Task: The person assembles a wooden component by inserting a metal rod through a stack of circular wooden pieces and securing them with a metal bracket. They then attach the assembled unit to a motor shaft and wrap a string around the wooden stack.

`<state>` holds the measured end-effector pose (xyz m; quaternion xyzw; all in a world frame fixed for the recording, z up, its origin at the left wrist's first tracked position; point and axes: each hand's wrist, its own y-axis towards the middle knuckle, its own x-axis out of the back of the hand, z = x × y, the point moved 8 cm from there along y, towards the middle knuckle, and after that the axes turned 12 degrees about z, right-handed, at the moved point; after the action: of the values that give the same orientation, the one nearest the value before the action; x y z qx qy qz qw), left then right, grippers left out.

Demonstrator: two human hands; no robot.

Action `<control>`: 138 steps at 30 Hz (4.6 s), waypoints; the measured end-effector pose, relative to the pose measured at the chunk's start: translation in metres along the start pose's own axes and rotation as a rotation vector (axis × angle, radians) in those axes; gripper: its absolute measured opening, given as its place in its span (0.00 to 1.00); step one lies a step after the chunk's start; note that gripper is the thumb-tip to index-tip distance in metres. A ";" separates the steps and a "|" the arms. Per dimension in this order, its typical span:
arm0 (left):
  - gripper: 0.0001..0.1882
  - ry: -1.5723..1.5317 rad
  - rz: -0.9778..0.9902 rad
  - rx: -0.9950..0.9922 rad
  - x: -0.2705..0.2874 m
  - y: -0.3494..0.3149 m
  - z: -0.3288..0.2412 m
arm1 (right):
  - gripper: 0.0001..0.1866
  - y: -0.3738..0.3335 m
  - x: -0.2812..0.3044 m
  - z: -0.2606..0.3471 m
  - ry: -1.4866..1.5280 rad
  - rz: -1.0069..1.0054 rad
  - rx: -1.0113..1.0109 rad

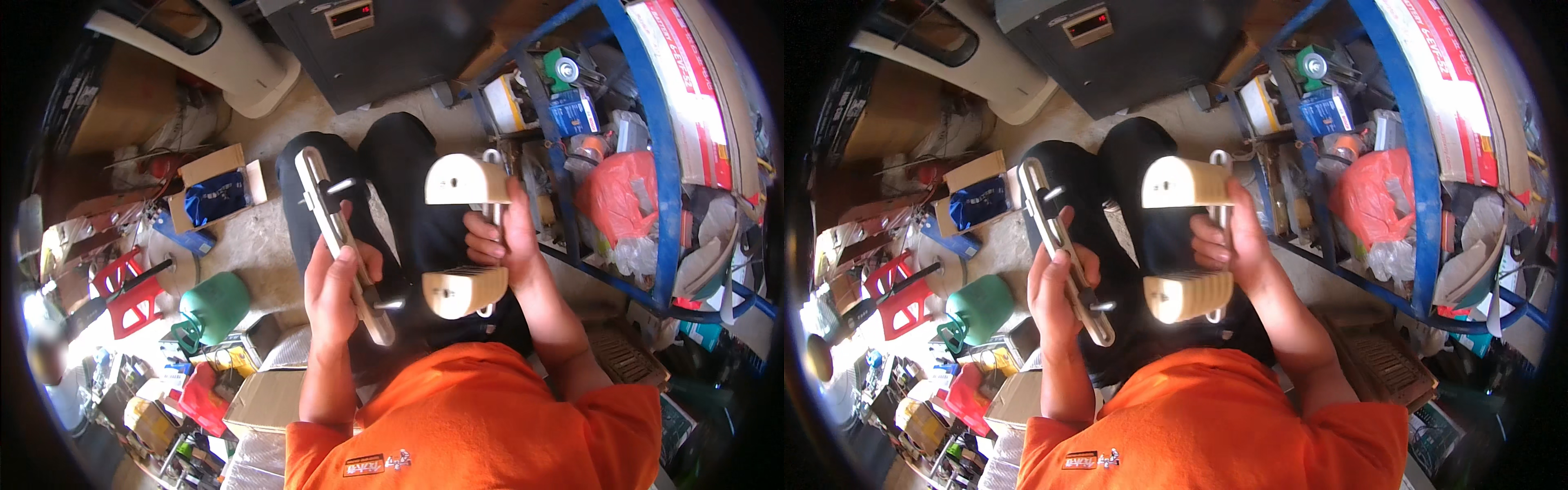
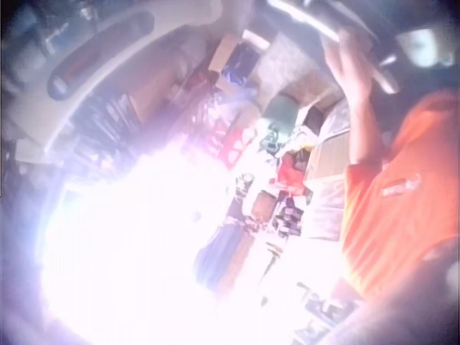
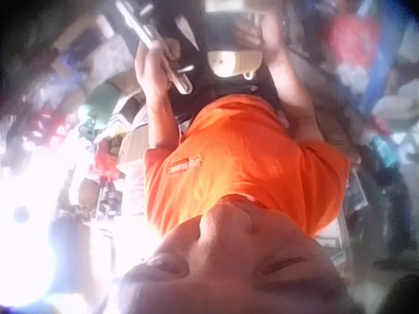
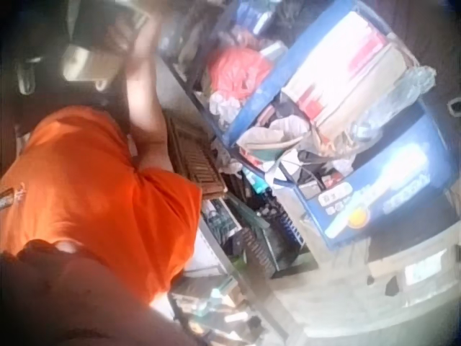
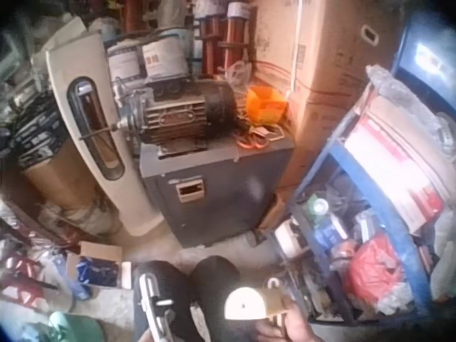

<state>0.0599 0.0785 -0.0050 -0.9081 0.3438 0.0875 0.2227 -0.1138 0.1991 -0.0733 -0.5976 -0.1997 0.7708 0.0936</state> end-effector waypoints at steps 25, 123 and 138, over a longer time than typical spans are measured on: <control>0.40 -0.875 0.508 0.008 -0.072 -0.003 0.031 | 0.46 -0.012 -0.023 0.008 0.190 0.364 0.038; 0.11 -0.046 0.066 0.171 -0.011 -0.026 0.021 | 0.24 -0.018 -0.041 -0.001 -1.116 -0.183 0.232; 0.19 -0.230 0.077 0.156 -0.011 -0.024 0.025 | 0.25 -0.032 -0.060 0.009 -0.455 -0.021 0.252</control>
<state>0.0675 0.1125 -0.0154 -0.8582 0.3563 0.1723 0.3269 -0.1090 0.2031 -0.0049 -0.3902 -0.1241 0.9033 0.1278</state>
